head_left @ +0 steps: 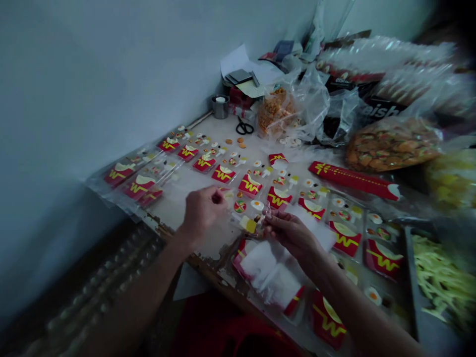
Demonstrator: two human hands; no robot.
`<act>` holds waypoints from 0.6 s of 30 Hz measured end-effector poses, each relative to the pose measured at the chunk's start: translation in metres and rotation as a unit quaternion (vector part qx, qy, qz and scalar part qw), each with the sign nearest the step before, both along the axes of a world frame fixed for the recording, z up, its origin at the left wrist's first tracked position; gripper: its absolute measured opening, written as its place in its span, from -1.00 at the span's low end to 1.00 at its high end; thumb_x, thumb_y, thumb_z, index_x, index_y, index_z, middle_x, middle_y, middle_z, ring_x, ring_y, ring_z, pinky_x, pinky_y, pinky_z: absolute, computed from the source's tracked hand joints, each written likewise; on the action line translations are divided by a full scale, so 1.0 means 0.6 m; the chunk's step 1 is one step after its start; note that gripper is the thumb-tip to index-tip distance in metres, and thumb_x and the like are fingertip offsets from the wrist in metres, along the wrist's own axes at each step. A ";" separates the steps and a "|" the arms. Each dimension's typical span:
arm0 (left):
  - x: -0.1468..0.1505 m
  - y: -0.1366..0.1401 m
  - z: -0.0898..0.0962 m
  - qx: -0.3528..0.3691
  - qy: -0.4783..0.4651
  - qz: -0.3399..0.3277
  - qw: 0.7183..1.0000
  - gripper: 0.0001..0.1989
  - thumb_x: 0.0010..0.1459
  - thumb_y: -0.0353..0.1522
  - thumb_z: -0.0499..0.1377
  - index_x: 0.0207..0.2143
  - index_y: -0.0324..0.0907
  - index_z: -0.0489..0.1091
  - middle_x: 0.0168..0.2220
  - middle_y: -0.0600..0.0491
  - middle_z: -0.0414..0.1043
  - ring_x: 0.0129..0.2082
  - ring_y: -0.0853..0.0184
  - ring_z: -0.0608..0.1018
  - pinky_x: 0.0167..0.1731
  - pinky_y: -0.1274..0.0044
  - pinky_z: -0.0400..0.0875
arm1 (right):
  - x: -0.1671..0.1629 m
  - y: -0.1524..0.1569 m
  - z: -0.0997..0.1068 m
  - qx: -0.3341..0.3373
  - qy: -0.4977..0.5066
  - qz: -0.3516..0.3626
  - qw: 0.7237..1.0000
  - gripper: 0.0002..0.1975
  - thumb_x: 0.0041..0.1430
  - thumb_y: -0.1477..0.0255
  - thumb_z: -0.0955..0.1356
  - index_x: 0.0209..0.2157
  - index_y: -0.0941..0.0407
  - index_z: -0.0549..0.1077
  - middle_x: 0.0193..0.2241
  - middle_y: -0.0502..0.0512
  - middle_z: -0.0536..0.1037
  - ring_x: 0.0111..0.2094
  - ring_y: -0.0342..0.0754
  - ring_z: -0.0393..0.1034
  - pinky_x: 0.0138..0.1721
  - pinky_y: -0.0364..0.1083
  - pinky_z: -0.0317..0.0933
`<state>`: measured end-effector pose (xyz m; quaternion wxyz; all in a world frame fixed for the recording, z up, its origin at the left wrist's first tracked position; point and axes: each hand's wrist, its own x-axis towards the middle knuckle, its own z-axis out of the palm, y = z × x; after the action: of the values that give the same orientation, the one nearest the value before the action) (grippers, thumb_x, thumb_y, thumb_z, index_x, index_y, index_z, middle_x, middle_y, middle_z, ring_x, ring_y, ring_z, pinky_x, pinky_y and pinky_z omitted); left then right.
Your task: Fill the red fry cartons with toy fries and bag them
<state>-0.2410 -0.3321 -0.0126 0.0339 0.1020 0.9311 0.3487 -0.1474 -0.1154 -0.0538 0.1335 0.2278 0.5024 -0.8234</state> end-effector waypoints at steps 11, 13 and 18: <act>0.082 -0.045 -0.032 0.096 -0.013 0.006 0.995 -0.70 0.22 -0.16 0.23 -0.07 -0.10 0.47 -0.21 -0.01 0.58 -0.26 0.28 0.59 -0.15 0.45 0.48 | -0.139 -0.105 -0.032 -0.019 0.041 0.153 0.987 -0.66 -0.22 0.29 0.60 -0.44 0.14 0.50 -0.57 -0.07 0.46 -0.59 -0.25 0.26 -0.54 -0.23 0.13; 0.046 -0.116 -0.041 0.002 0.068 0.003 0.998 -0.31 0.00 -0.08 0.40 0.16 -0.09 0.36 0.00 -0.10 0.52 -0.02 0.13 0.54 0.08 0.33 0.40 | -0.198 -0.126 -0.040 0.049 0.062 0.201 0.976 -0.69 -0.17 0.28 0.56 -0.46 0.15 0.48 -0.60 -0.10 0.40 -0.62 -0.27 0.17 -0.58 -0.23 0.07; -0.049 -0.236 -0.080 -0.243 0.075 -0.119 0.960 0.00 -0.16 -0.10 0.47 0.32 -0.06 0.20 0.21 -0.18 0.30 0.21 -0.08 0.34 0.22 0.16 0.24 | -0.322 -0.200 -0.048 0.194 0.086 0.245 0.946 -0.89 0.04 0.46 0.44 -0.49 0.17 0.45 -0.66 -0.06 0.37 -0.66 -0.23 0.19 -0.58 -0.20 0.14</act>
<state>-0.2707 -0.4736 -0.0607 0.0295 0.2267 0.9687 0.0965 -0.3407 -0.2357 -0.0825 0.2407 0.0479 0.7019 -0.6687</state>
